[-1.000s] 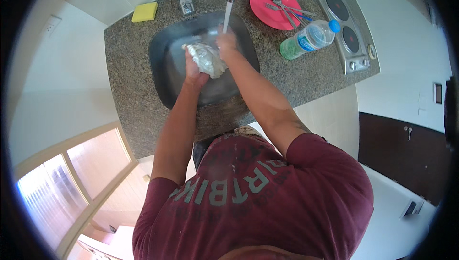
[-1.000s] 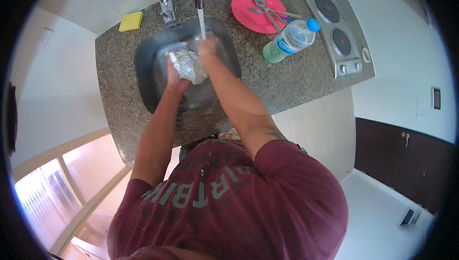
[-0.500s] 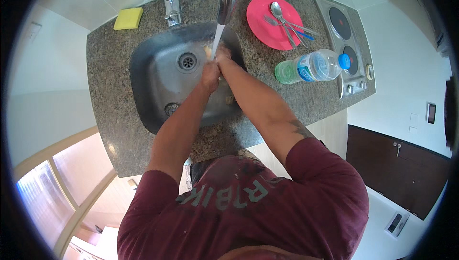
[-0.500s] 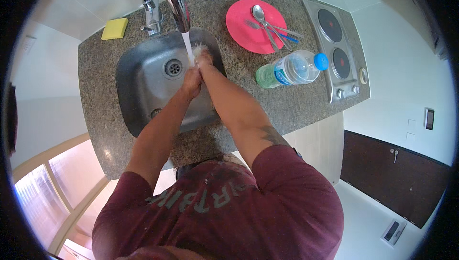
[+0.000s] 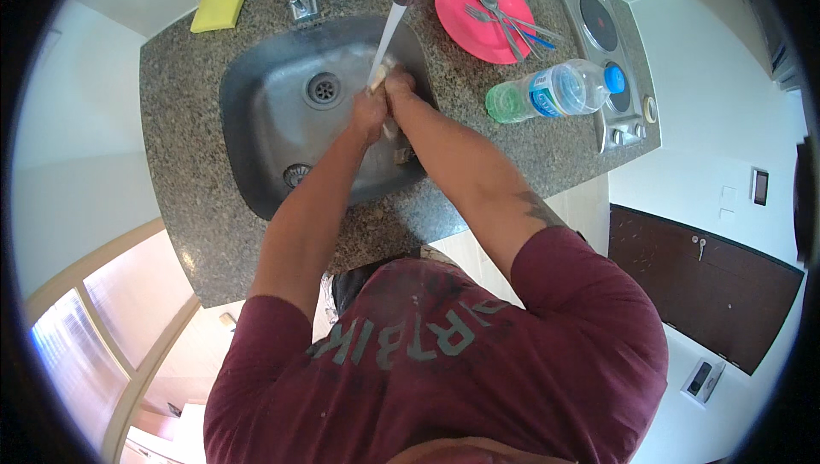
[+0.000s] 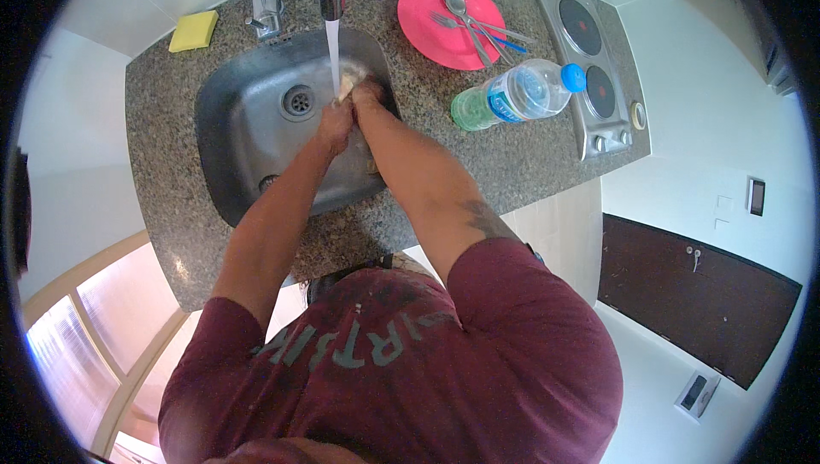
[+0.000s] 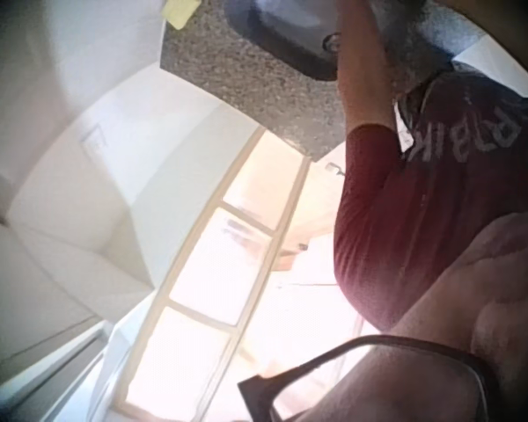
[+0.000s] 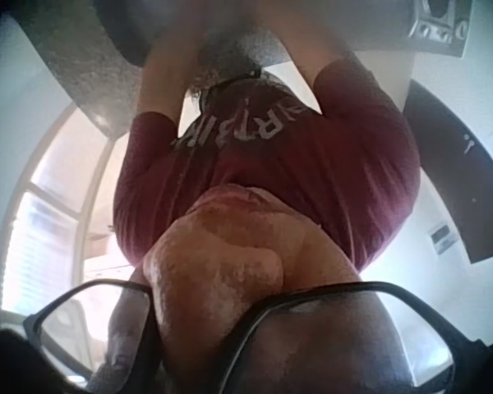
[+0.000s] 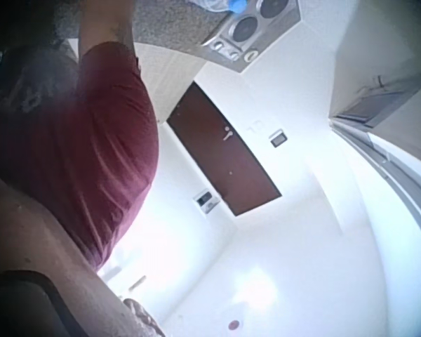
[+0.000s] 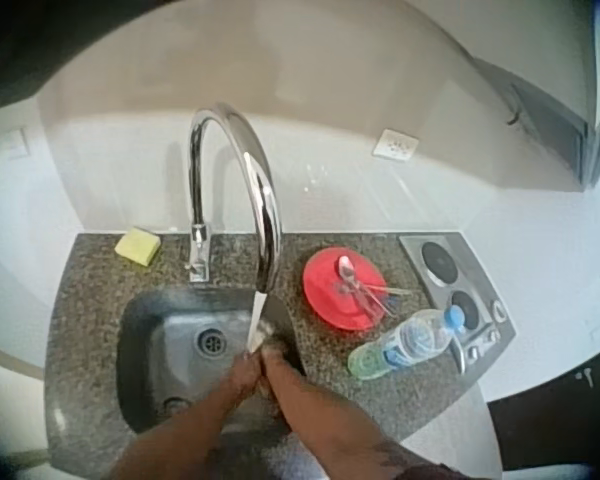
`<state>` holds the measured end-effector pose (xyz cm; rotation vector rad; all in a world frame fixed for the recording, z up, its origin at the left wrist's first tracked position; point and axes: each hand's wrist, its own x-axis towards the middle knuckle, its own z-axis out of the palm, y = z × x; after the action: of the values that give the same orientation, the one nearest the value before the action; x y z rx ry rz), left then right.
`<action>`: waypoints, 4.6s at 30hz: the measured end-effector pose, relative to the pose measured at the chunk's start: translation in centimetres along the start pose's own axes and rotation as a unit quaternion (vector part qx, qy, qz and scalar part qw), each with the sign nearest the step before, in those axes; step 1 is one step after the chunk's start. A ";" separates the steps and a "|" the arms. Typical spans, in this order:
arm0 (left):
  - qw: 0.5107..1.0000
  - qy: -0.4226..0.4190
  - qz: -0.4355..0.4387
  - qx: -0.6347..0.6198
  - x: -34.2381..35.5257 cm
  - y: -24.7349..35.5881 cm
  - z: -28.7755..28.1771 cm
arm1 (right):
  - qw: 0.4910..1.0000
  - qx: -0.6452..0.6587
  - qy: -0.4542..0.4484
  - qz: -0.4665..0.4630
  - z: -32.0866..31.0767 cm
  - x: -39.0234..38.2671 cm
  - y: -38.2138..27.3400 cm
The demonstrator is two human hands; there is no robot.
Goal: The person removes an existing electrical outlet cover from the wall using a putty knife, then installs a new cover plate. They later wash a cloth in the kitchen sink.
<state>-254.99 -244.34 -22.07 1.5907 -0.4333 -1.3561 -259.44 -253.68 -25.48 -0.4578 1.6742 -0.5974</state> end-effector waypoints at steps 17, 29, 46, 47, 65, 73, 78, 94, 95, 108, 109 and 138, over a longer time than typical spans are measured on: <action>0.964 0.014 0.011 -0.264 3.7 -2.0 -4.4 | 0.992 0.015 -0.128 0.008 -2.8 -3.7 1.6; 0.988 -0.080 0.122 -0.055 7.9 -5.0 -2.0 | 0.978 -0.046 -0.149 -0.138 -0.5 -3.0 4.7; 0.930 -0.087 -0.064 -0.352 3.5 -4.1 -3.8 | 0.972 -0.123 -0.154 -0.127 -0.7 -7.4 2.1; 0.939 -0.106 -0.050 -0.322 3.7 -4.5 -4.0 | 0.978 -0.086 -0.150 -0.112 -0.3 -4.5 1.9; 0.993 0.068 0.040 -0.090 5.3 -3.2 -6.3 | 0.971 0.159 -0.178 0.010 -2.0 -4.4 3.2; 0.984 -0.051 0.139 -0.095 5.0 -6.0 -3.8 | 0.947 -0.210 -0.180 -0.165 -1.3 -2.7 2.0; 0.963 -0.066 -0.071 -0.251 3.3 0.1 -3.7 | 0.887 -0.346 -0.046 -0.303 -1.0 -5.6 5.5; 0.922 -0.149 -0.063 -0.353 0.0 0.1 -2.5 | 0.946 -0.253 -0.089 -0.180 -1.9 -9.2 2.4; 0.919 -0.156 -0.073 -0.354 1.2 -0.1 -4.1 | 0.932 -0.283 -0.044 -0.222 -0.8 -10.0 4.0; 0.931 -0.110 -0.031 -0.347 -1.4 -0.5 -1.6 | 0.972 -0.160 -0.162 -0.052 -2.5 -11.5 -1.7; 0.927 -0.125 -0.012 -0.354 -1.2 -0.8 -0.7 | 0.952 -0.209 -0.185 -0.123 -2.8 -10.7 -0.5; 0.930 -0.051 -0.051 -0.360 2.9 -1.4 -6.3 | 0.954 0.166 -0.250 -0.004 -2.4 -2.1 2.5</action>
<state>-248.80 -243.21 -25.34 0.9422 0.1008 -1.4544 -261.38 -250.12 -25.09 -0.3339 1.0647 -0.6878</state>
